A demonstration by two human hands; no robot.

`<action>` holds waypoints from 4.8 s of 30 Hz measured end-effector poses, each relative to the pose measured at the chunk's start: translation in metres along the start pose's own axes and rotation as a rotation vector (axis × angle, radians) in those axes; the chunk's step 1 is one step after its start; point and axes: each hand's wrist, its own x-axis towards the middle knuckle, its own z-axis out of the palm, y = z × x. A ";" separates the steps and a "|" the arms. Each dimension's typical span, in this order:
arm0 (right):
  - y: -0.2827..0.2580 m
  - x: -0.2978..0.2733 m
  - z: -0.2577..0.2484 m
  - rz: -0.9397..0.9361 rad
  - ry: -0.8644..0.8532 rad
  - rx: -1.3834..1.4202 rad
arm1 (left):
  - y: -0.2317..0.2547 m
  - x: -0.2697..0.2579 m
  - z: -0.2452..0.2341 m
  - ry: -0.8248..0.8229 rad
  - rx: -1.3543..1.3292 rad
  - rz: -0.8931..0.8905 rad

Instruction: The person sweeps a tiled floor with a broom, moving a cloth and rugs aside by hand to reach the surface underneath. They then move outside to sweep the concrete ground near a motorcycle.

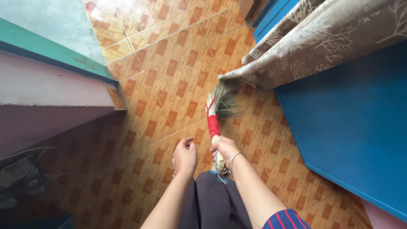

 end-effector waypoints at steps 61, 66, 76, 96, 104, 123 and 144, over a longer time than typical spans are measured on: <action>-0.084 0.013 0.182 0.094 -0.047 0.130 | 0.031 0.154 -0.148 0.108 -0.301 -0.103; -0.131 -0.014 0.105 -0.238 0.168 -0.148 | 0.037 0.150 -0.148 0.128 -0.324 -0.070; -0.210 0.152 0.048 -0.027 -0.079 -0.021 | 0.022 0.153 -0.074 0.253 -0.418 -0.020; -0.198 0.031 -0.098 0.005 -0.436 -1.435 | 0.126 0.087 0.063 0.350 -0.627 -0.384; -0.309 0.126 -0.047 -0.176 -0.204 -1.312 | 0.088 0.081 0.070 0.375 -0.705 -0.416; -0.217 0.112 0.030 -0.135 -0.378 -1.315 | 0.079 0.128 0.051 0.488 -0.801 -0.257; -0.227 0.074 0.143 -0.060 -0.514 -0.918 | 0.084 0.188 0.013 0.478 -0.644 -0.284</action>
